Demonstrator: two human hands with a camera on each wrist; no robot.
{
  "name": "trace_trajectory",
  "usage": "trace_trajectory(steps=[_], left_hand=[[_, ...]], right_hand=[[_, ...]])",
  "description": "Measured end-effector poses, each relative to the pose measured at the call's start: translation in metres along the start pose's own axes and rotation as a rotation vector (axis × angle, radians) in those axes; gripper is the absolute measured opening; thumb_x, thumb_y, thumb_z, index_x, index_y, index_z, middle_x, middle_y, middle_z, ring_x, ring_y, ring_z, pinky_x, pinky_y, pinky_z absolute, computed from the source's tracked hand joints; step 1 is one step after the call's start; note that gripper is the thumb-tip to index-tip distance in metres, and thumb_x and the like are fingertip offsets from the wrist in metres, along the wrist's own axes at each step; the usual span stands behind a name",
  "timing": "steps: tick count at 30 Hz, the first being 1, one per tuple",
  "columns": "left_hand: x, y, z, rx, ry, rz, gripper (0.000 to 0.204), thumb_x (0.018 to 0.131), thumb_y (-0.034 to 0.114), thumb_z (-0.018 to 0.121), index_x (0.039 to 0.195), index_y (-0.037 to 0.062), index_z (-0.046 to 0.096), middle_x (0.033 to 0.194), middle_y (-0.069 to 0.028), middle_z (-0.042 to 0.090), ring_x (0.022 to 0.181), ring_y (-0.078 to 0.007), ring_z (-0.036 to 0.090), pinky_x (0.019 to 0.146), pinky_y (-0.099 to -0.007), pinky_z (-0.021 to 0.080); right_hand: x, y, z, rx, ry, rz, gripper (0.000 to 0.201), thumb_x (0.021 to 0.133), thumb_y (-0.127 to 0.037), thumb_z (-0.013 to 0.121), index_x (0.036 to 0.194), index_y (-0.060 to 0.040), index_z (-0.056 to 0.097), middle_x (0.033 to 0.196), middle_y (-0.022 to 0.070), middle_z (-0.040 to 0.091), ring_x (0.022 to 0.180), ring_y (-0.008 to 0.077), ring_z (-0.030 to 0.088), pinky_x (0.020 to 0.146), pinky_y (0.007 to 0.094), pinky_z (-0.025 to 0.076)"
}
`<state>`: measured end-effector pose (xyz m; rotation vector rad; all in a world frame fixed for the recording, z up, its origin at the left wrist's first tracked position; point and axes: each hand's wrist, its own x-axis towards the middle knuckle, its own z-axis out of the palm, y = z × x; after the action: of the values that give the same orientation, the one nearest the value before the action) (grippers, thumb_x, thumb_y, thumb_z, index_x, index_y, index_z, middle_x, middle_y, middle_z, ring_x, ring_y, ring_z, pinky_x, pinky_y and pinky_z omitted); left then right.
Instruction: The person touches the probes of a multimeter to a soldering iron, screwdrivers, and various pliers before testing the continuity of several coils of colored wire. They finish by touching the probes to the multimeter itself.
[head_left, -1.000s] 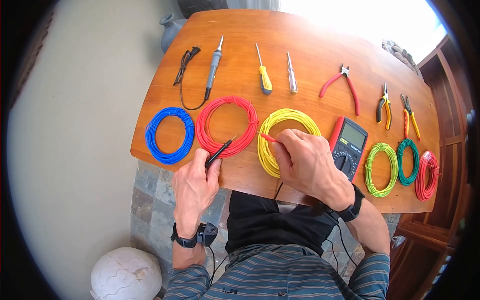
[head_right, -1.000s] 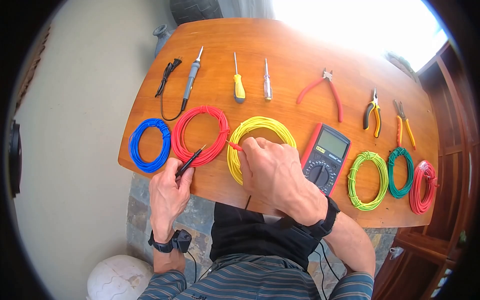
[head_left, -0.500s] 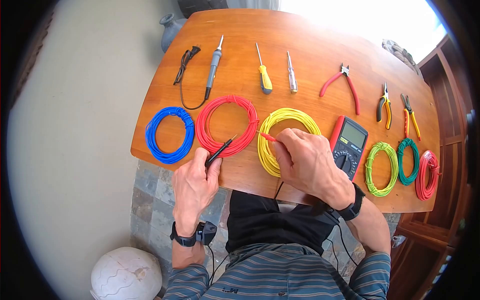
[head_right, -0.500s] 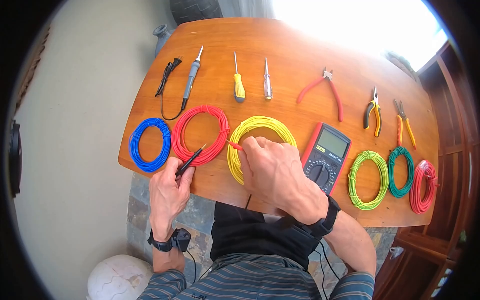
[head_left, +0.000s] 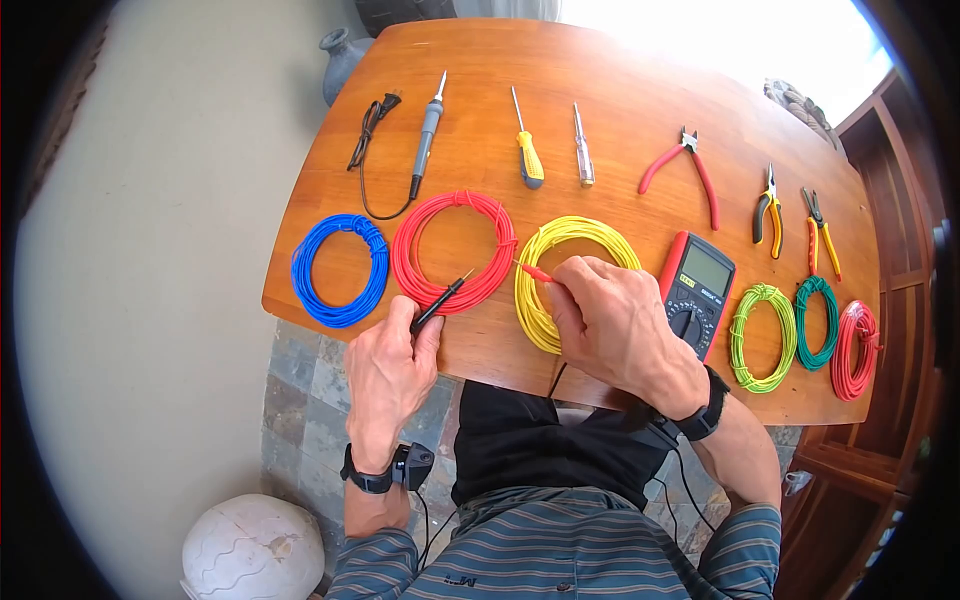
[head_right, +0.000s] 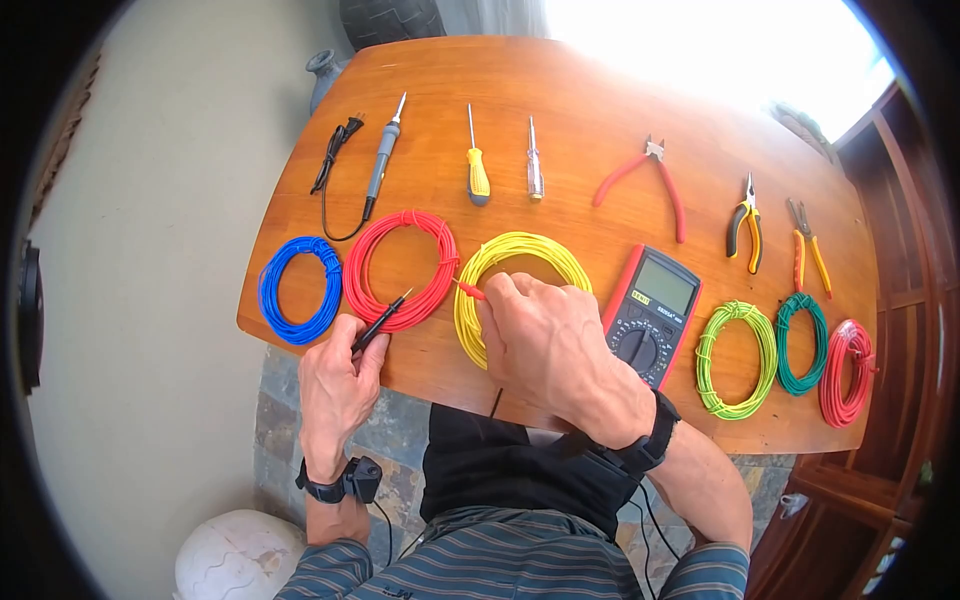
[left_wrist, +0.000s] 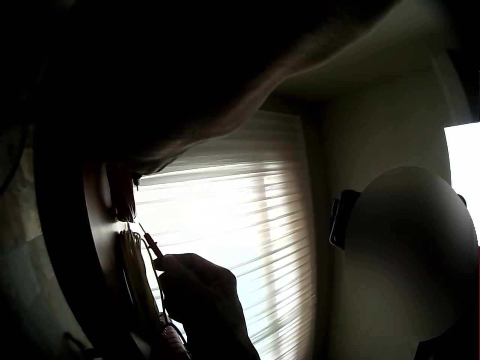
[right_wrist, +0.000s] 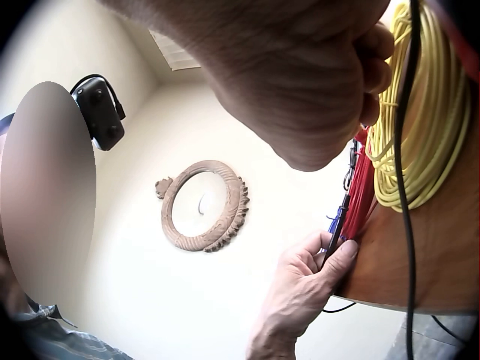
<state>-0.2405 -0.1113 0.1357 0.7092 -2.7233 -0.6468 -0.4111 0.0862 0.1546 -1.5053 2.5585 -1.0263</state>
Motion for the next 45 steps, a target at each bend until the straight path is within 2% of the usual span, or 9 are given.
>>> trace_trajectory(steps=[5,7,14,19,23,32,34,40,45], left_hand=[[0.0,0.0,0.001,0.001,-0.002,0.0,0.023,0.098,0.016,0.079,0.1,0.0024,0.061,0.08,-0.02,0.074,0.075,-0.0398,0.076,0.062,-0.0446,0.056],[0.0,-0.001,0.003,-0.018,0.028,0.035,0.025,0.1,0.02,0.076,0.096,0.0051,0.057,0.074,-0.0175,0.07,0.071,-0.0435,0.07,0.059,-0.0516,0.05],[-0.001,-0.001,0.003,0.015,0.043,0.03,0.022,0.103,0.021,0.073,0.097,0.0064,0.057,0.076,-0.0186,0.07,0.074,-0.0458,0.069,0.06,-0.0535,0.05],[-0.003,0.003,-0.003,0.048,-0.013,-0.01,0.019,0.106,0.023,0.069,0.1,0.0072,0.06,0.078,-0.0194,0.07,0.075,-0.0461,0.069,0.061,-0.0538,0.049],[-0.004,0.005,-0.007,-0.035,-0.052,0.004,0.02,0.107,0.024,0.069,0.1,0.0066,0.063,0.076,-0.019,0.069,0.074,-0.0455,0.068,0.061,-0.052,0.049],[0.001,0.01,-0.018,-0.22,0.029,-0.091,0.026,0.108,0.026,0.07,0.101,0.0013,0.067,0.076,-0.0181,0.065,0.065,-0.0361,0.063,0.06,-0.0438,0.047],[0.004,0.008,-0.021,-0.205,0.078,-0.088,0.028,0.109,0.026,0.069,0.1,0.0001,0.066,0.074,-0.0165,0.063,0.063,-0.033,0.061,0.06,-0.0419,0.047],[0.02,0.02,-0.02,-0.105,0.068,0.014,0.022,0.107,0.024,0.069,0.104,0.0025,0.067,0.088,-0.0166,0.069,0.076,-0.0401,0.066,0.065,-0.0469,0.051],[0.031,0.027,-0.015,-0.054,0.068,0.062,0.021,0.108,0.023,0.067,0.105,0.0023,0.066,0.095,-0.0178,0.07,0.084,-0.0442,0.068,0.068,-0.0515,0.052]], right_hand=[[0.0,0.0,-0.001,0.006,0.017,-0.005,0.02,0.102,-0.013,0.066,0.088,0.0005,0.061,0.076,0.0191,0.067,0.066,0.0394,0.068,0.059,0.0483,0.054],[0.0,-0.001,-0.001,0.002,0.021,-0.001,0.02,0.101,-0.012,0.067,0.088,0.0006,0.06,0.076,0.0191,0.067,0.066,0.0392,0.068,0.059,0.0481,0.054],[-0.001,0.0,0.0,0.016,0.044,-0.017,0.019,0.1,-0.01,0.067,0.088,0.0001,0.058,0.075,0.0187,0.065,0.065,0.0388,0.067,0.058,0.0482,0.052],[0.001,-0.003,-0.005,0.079,0.064,0.03,0.006,0.098,-0.001,0.069,0.095,0.0016,0.064,0.079,0.0201,0.065,0.072,0.0429,0.066,0.062,0.0478,0.052],[0.004,0.0,-0.005,0.109,0.136,-0.033,0.016,0.101,-0.007,0.066,0.089,-0.001,0.056,0.075,0.0187,0.063,0.066,0.0423,0.063,0.058,0.0499,0.05],[0.019,-0.009,-0.02,0.052,0.087,-0.074,0.018,0.1,-0.007,0.066,0.088,-0.0001,0.055,0.074,0.0194,0.062,0.066,0.043,0.063,0.058,0.0508,0.049],[0.022,-0.009,-0.023,0.026,0.04,0.01,0.008,0.099,-0.004,0.067,0.095,0.0024,0.064,0.081,0.0225,0.065,0.073,0.0452,0.065,0.064,0.0503,0.052],[0.014,-0.001,-0.009,-0.099,-0.134,0.063,0.013,0.1,-0.009,0.067,0.091,0.001,0.064,0.079,0.0217,0.066,0.071,0.0439,0.066,0.061,0.0504,0.052],[0.019,0.001,-0.011,-0.07,-0.051,0.046,0.014,0.096,-0.009,0.068,0.089,0.0019,0.062,0.078,0.0211,0.068,0.069,0.0429,0.068,0.061,0.051,0.054]])
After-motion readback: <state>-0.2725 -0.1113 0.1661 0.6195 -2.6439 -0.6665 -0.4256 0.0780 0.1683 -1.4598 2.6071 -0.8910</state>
